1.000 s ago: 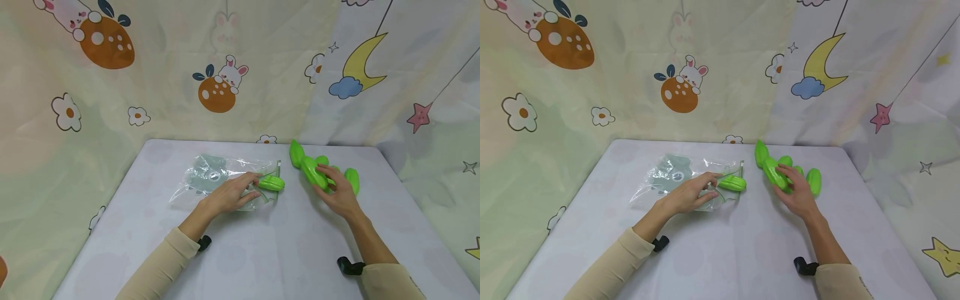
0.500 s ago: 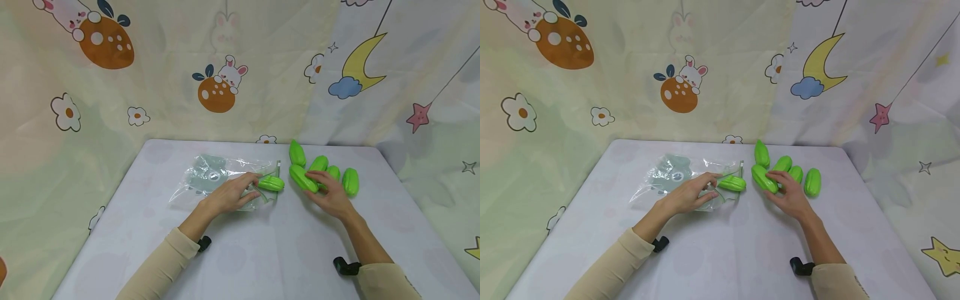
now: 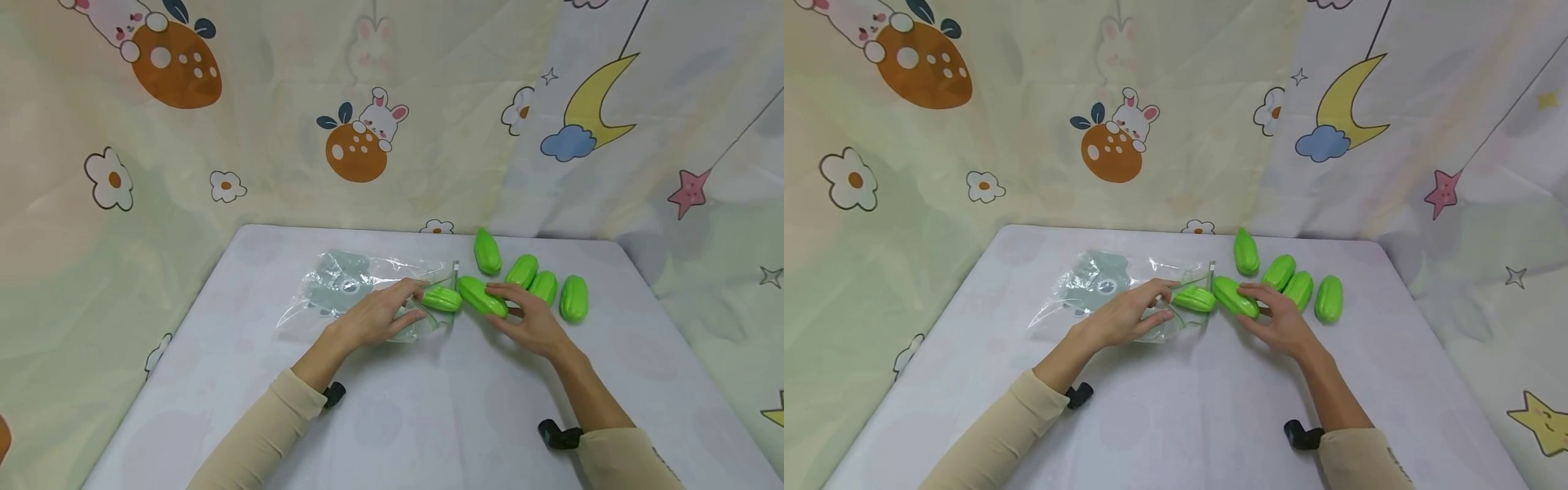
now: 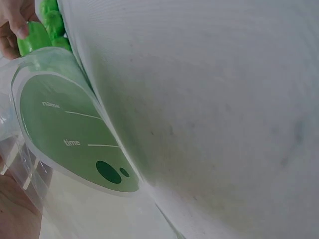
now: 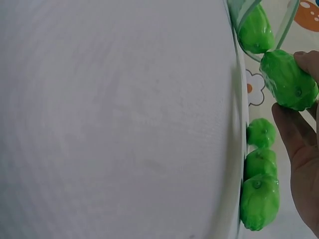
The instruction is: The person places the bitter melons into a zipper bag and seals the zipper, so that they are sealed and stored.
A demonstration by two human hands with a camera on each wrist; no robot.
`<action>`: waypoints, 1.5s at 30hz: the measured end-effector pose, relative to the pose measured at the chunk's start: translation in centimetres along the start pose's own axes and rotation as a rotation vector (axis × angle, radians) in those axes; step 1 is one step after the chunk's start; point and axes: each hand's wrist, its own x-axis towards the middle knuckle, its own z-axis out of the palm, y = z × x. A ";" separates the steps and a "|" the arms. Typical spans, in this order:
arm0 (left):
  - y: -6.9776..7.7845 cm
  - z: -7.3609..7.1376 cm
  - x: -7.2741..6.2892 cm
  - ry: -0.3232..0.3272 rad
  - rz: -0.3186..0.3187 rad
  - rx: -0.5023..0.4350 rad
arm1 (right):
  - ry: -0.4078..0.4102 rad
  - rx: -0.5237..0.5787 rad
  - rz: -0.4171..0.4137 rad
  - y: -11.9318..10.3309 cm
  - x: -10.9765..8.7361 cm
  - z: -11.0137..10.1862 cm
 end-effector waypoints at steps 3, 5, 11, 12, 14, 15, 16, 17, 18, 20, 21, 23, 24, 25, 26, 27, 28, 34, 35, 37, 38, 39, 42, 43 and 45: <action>0.0 0.0 0.0 -0.005 -0.008 -0.003 | -0.001 0.007 -0.002 -0.1 0.0 0.1; 0.0 0.0 -0.1 -0.009 -0.012 -0.005 | -0.002 0.008 -0.002 -0.1 0.0 0.1; 0.0 0.0 -0.1 -0.004 -0.007 -0.013 | -0.013 0.019 0.004 0.0 -0.1 0.2; 0.0 0.0 -0.1 -0.001 -0.004 -0.014 | -0.016 0.024 0.004 0.0 -0.1 0.2; 0.1 0.0 -0.1 0.002 -0.003 -0.015 | -0.023 0.038 0.002 -0.1 -0.1 0.2; 0.1 0.0 -0.1 0.003 -0.001 -0.016 | -0.027 0.041 -0.002 -0.2 -0.1 0.2; 0.1 0.1 0.0 0.003 0.001 -0.017 | -0.031 0.046 -0.008 -0.2 -0.1 0.2; 0.1 0.1 0.0 0.002 0.003 -0.018 | -0.037 0.052 -0.016 -0.3 0.0 0.2; 0.1 0.1 0.1 0.002 0.006 -0.018 | -0.044 0.054 -0.024 -0.4 0.0 0.2; 0.2 0.0 0.1 0.002 0.011 -0.020 | -0.060 0.054 -0.035 -0.5 0.1 0.2; 0.2 0.0 0.2 0.002 0.016 -0.020 | -0.068 0.052 -0.040 -0.6 0.1 0.2; 0.3 0.0 0.3 0.002 0.022 -0.020 | -0.081 0.056 -0.048 -0.7 0.3 0.3; 0.3 0.0 0.3 0.002 0.026 -0.022 | -0.086 0.059 -0.049 -0.8 0.3 0.3; 0.3 0.0 0.3 0.001 0.027 -0.024 | -0.091 0.062 -0.050 -0.8 0.4 0.3; 0.4 0.0 0.3 -0.002 0.026 -0.028 | -0.095 0.068 -0.049 -0.9 0.4 0.4; 0.4 0.1 0.4 -0.007 0.023 -0.030 | -0.097 0.076 -0.047 -1.0 0.4 0.4; 0.4 0.1 0.4 -0.015 0.018 -0.033 | -0.097 0.082 -0.046 -1.1 0.5 0.5; 0.6 0.5 0.7 -0.049 0.017 -0.034 | -0.115 0.094 -0.020 -1.1 0.7 1.0; 0.6 0.5 0.8 -0.048 0.022 -0.033 | -0.123 0.098 -0.014 -1.1 0.7 1.1; 0.6 0.6 0.8 -0.040 0.025 -0.026 | -0.143 0.103 -0.003 -1.0 0.9 1.2; 0.6 0.6 0.8 -0.034 0.028 -0.026 | -0.153 0.106 -0.002 -1.0 0.9 1.3; 0.6 0.6 0.8 -0.030 0.028 -0.024 | -0.162 0.112 -0.003 -0.9 1.0 1.4; 0.6 0.6 0.8 -0.022 0.034 -0.021 | -0.175 0.126 -0.015 -0.9 1.1 1.6; 0.6 0.6 0.9 -0.020 0.038 -0.022 | -0.177 0.130 -0.017 -0.9 1.1 1.7; 0.6 0.6 0.9 -0.018 0.044 -0.024 | -0.178 0.138 -0.012 -1.0 1.2 1.8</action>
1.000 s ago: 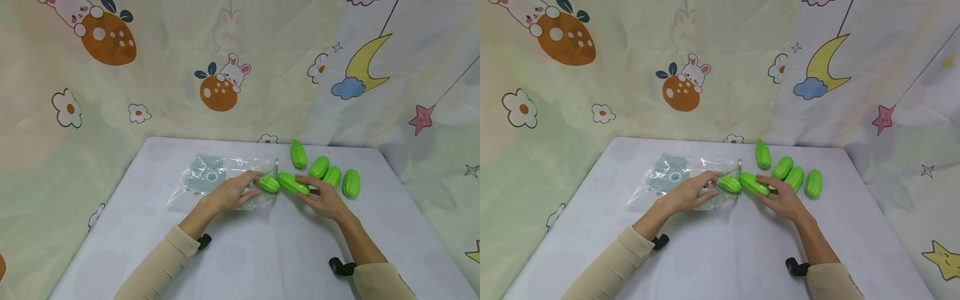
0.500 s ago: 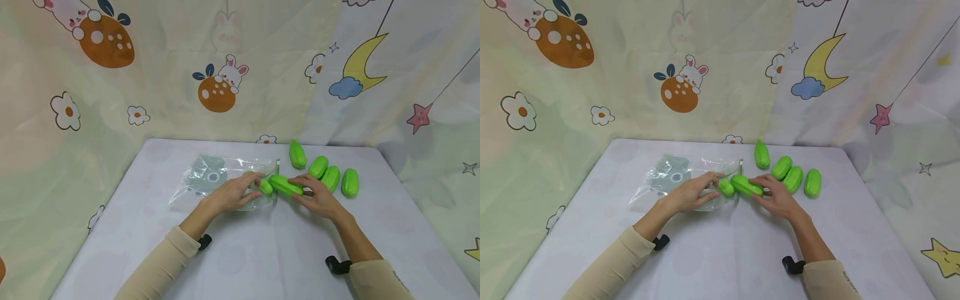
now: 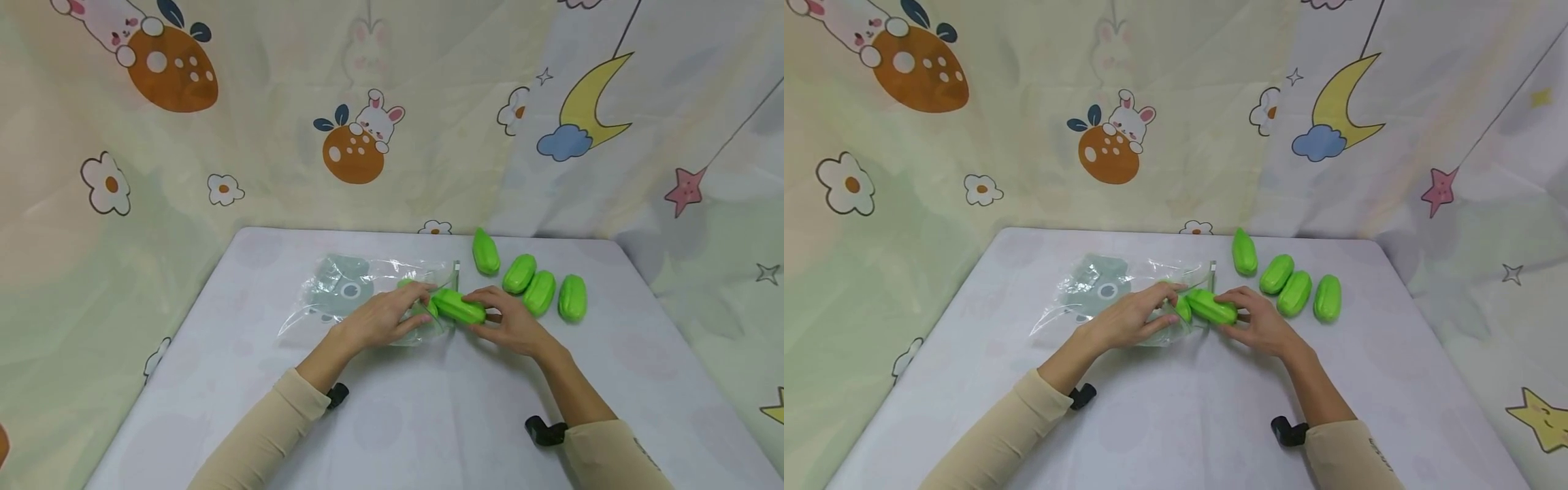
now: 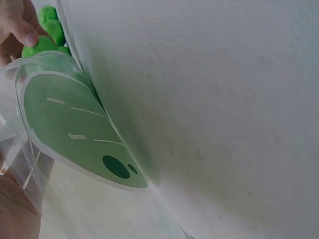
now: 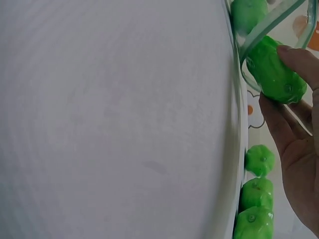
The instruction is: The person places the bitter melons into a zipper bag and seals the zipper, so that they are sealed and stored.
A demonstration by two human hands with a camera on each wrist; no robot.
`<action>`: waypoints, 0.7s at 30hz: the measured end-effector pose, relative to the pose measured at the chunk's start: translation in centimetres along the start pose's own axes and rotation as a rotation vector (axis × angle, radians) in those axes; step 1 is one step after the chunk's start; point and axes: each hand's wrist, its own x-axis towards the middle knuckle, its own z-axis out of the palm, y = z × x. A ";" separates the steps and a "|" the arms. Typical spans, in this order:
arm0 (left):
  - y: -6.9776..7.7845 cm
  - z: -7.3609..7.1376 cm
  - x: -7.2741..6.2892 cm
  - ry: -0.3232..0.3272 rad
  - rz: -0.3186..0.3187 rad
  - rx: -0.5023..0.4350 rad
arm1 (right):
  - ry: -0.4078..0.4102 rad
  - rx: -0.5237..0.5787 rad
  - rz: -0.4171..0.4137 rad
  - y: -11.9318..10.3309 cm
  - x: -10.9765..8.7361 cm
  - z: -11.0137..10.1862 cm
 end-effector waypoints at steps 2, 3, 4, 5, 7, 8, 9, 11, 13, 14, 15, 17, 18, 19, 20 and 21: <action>0.0 0.0 0.0 0.005 0.005 0.000 | 0.006 -0.003 -0.003 0.0 0.1 0.1; 0.0 0.0 0.0 0.008 0.006 -0.002 | 0.006 -0.004 0.000 -0.1 0.2 0.2; 0.0 0.0 0.0 0.011 0.005 -0.003 | 0.005 -0.004 0.002 -0.1 0.3 0.3; 0.0 0.0 0.0 0.011 0.002 -0.004 | 0.005 -0.007 0.001 -0.1 0.3 0.3; 0.0 -0.1 0.0 0.011 -0.004 -0.002 | 0.003 -0.013 -0.001 -0.2 0.4 0.4; 0.1 -0.1 0.0 0.009 -0.007 0.000 | 0.000 -0.015 0.004 -0.3 0.5 0.4; 0.1 -0.1 0.0 0.008 -0.009 0.002 | -0.004 -0.017 0.009 -0.4 0.5 0.5; 0.2 -0.1 0.0 0.006 -0.009 0.002 | -0.007 -0.021 0.016 -0.4 0.6 0.5; 0.3 0.0 0.0 0.006 -0.009 0.003 | -0.008 -0.024 0.024 -0.5 0.7 0.6; 0.3 0.0 0.1 0.006 -0.007 0.000 | -0.009 -0.024 0.026 -0.5 0.8 0.7; 0.3 0.1 0.1 0.005 -0.005 -0.001 | -0.009 -0.022 0.028 -0.5 0.9 0.8; 0.3 0.2 0.1 0.001 0.000 0.001 | -0.007 -0.018 0.029 -0.4 1.0 0.9; 0.3 0.2 0.1 -0.001 0.002 0.004 | -0.006 -0.015 0.030 -0.4 1.1 0.9; 0.3 0.2 0.1 -0.003 0.006 0.006 | -0.005 -0.011 0.032 -0.4 1.2 0.9; 0.4 0.3 0.1 -0.004 0.010 0.007 | -0.002 -0.010 0.032 -0.5 1.2 0.9; 0.4 0.3 0.2 -0.004 0.012 0.010 | -0.001 -0.008 0.033 -0.5 1.3 1.0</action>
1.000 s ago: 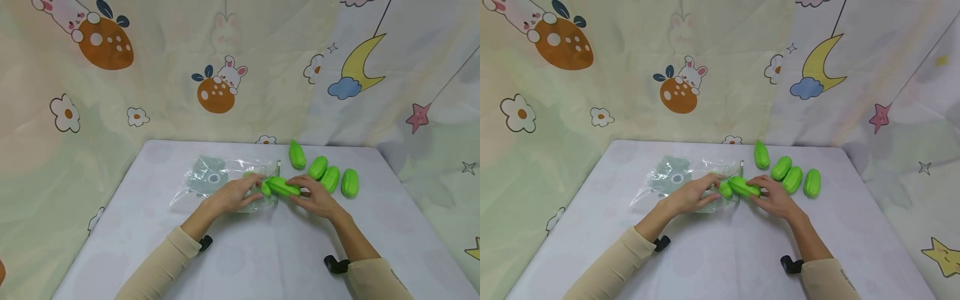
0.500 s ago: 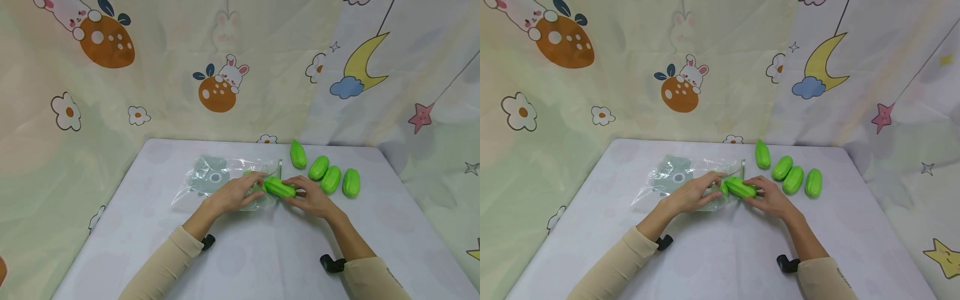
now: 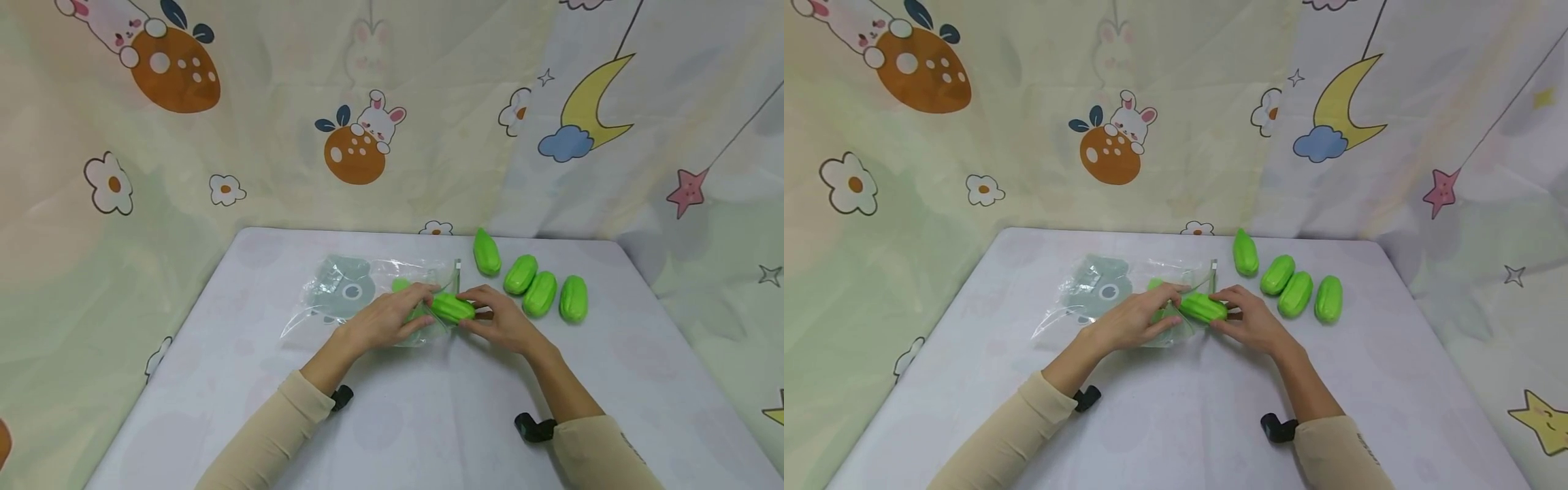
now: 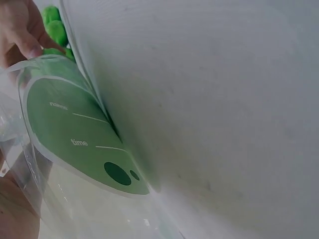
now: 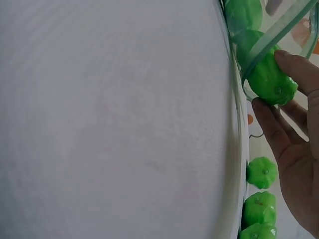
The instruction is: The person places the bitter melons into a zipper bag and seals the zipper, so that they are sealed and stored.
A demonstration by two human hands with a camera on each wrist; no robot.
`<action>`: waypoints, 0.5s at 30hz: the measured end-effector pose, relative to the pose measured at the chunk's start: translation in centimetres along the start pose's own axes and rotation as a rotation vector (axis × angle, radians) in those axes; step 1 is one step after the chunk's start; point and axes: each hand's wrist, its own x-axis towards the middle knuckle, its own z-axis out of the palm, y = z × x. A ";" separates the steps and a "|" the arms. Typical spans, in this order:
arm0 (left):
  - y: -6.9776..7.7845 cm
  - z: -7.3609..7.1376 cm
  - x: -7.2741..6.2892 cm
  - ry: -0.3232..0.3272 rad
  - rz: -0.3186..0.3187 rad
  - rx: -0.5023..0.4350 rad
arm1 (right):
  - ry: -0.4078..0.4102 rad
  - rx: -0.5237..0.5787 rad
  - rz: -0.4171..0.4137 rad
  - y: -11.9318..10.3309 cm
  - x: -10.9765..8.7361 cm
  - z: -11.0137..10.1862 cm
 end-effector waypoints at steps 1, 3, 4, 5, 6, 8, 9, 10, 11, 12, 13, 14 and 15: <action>0.0 0.0 0.0 0.001 0.002 0.001 | 0.000 0.002 0.002 0.0 0.0 0.0; 0.0 0.0 0.1 0.005 0.003 0.000 | -0.009 0.004 0.007 -0.1 0.2 0.1; 0.1 0.0 0.2 0.009 0.006 -0.005 | -0.015 0.006 0.007 0.0 0.2 0.1; 0.1 0.0 0.2 0.012 0.008 -0.007 | -0.022 0.008 0.008 0.0 0.3 0.2; 0.1 0.0 0.3 0.014 0.011 -0.010 | -0.030 0.013 0.009 0.0 0.3 0.2; 0.1 0.0 0.4 0.017 0.018 -0.015 | -0.041 0.019 0.008 0.0 0.5 0.4; 0.1 0.0 0.4 0.019 0.023 -0.020 | -0.044 0.020 0.003 0.0 0.6 0.4; 0.1 0.0 0.5 0.022 0.028 -0.023 | -0.044 0.022 0.001 0.0 0.7 0.5; 0.1 0.0 0.5 0.022 0.028 -0.025 | -0.043 0.025 0.000 -0.1 0.8 0.5; 0.1 0.0 0.5 0.024 0.028 -0.027 | -0.041 0.025 0.000 -0.1 0.8 0.5; 0.1 0.0 0.5 0.027 0.025 -0.029 | -0.040 0.023 -0.002 -0.1 0.9 0.6; 0.1 -0.1 0.5 0.030 0.023 -0.030 | -0.040 0.023 0.000 -0.2 1.0 0.6; 0.0 -0.1 0.5 0.031 0.019 -0.029 | -0.039 0.025 0.002 -0.2 1.0 0.7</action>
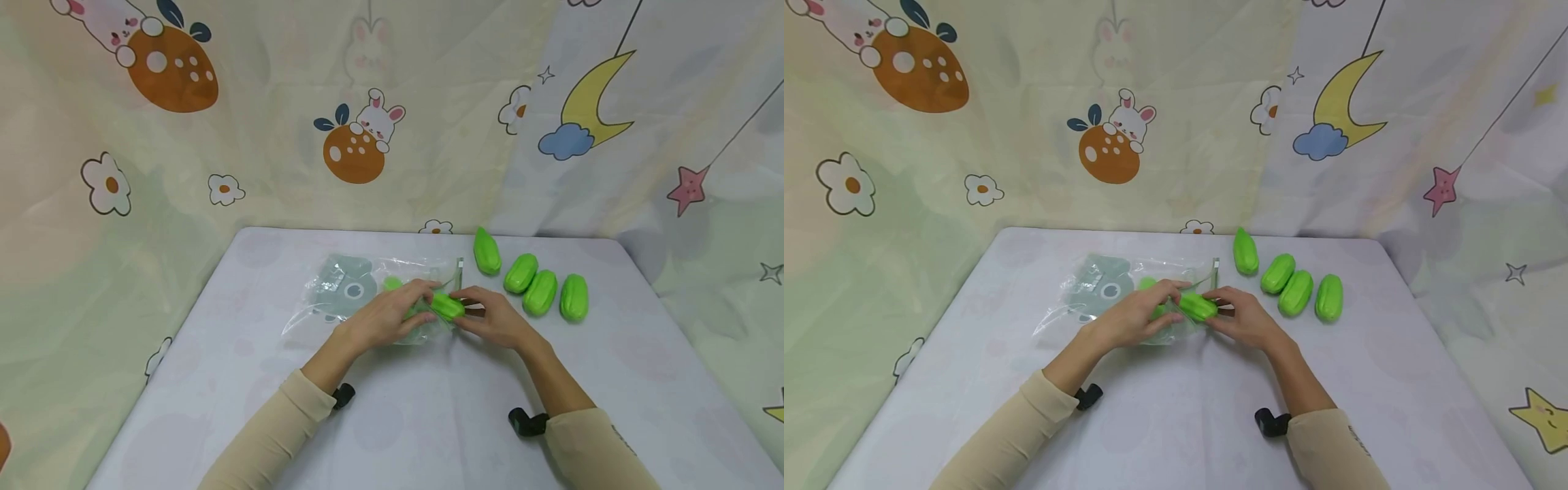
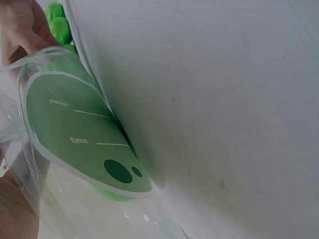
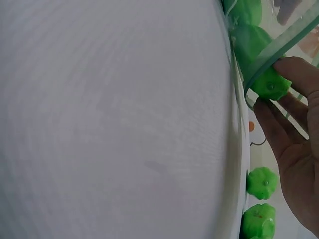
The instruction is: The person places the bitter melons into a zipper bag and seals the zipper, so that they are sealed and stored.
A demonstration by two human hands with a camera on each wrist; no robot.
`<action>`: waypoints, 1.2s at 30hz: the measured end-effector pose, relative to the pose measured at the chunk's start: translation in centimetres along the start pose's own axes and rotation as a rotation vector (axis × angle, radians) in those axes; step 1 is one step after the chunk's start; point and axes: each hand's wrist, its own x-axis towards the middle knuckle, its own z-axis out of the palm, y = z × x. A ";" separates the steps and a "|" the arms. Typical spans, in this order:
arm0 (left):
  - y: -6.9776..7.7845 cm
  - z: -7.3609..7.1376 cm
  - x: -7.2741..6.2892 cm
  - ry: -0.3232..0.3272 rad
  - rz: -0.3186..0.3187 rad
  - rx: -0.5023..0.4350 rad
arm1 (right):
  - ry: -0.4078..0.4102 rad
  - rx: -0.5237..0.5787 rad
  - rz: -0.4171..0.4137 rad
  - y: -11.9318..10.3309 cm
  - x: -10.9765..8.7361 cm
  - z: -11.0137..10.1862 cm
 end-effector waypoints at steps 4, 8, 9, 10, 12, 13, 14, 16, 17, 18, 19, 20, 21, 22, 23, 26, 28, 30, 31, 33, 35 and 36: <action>-0.2 -0.1 -0.2 0.004 -0.001 0.006 | 0.001 0.004 0.007 -0.1 0.1 0.2; -0.2 0.0 -0.2 0.009 0.021 0.010 | 0.006 0.004 -0.017 0.1 0.5 0.6; -0.3 0.0 -0.2 0.011 0.025 0.015 | 0.005 0.006 -0.024 0.1 0.6 0.7; -0.3 0.0 -0.2 0.013 0.029 0.016 | 0.005 0.008 -0.024 0.1 0.7 0.8; -0.3 0.0 -0.2 0.018 0.034 0.016 | 0.004 0.011 -0.025 0.1 0.8 1.0; -0.3 0.0 -0.2 0.017 0.035 0.018 | 0.003 0.014 -0.022 0.1 0.9 1.0; -0.3 0.0 -0.2 0.017 0.036 0.019 | 0.002 0.015 -0.017 0.0 0.9 1.1; -0.3 0.0 -0.2 0.015 0.035 0.017 | -0.002 0.019 -0.003 0.0 1.0 1.2; -0.3 0.0 -0.2 0.014 0.032 0.018 | -0.007 0.021 0.001 0.0 1.0 1.2; -0.3 0.0 -0.2 0.011 0.028 0.019 | -0.012 0.023 0.007 0.0 1.0 1.2; -0.3 0.0 -0.2 0.008 0.024 0.018 | -0.018 0.026 0.014 0.0 1.1 1.2; -0.3 -0.1 -0.2 0.006 0.021 0.018 | -0.026 0.025 0.021 0.0 1.1 1.2; -0.2 -0.1 -0.2 0.006 0.018 0.017 | -0.034 0.024 0.028 0.0 1.1 1.2; -0.2 -0.1 -0.2 0.004 0.015 0.016 | -0.038 0.020 0.034 -0.1 1.0 1.1; -0.2 -0.1 -0.2 0.003 0.014 0.015 | -0.039 0.013 0.040 -0.2 1.0 1.0; -0.2 -0.2 -0.2 0.004 0.015 0.010 | -0.015 -0.013 0.026 -0.4 0.7 0.2; -0.2 -0.2 -0.1 0.005 0.013 0.004 | 0.019 -0.032 0.008 -0.4 0.4 -0.6; -0.2 -0.2 -0.1 0.008 0.017 -0.003 | 0.069 -0.056 -0.012 -0.4 0.1 -1.4; -0.3 -0.2 -0.1 0.005 0.016 -0.006 | 0.095 -0.067 -0.015 -0.4 0.0 -1.8; -0.3 -0.3 -0.1 -0.001 0.017 -0.010 | 0.138 -0.081 -0.009 -0.4 -0.2 -2.4; -0.4 -0.4 -0.2 -0.004 0.023 -0.012 | 0.172 -0.096 -0.004 -0.4 -0.4 -2.8; -0.4 -0.4 -0.2 -0.006 0.024 -0.012 | 0.179 -0.101 -0.002 -0.4 -0.5 -3.0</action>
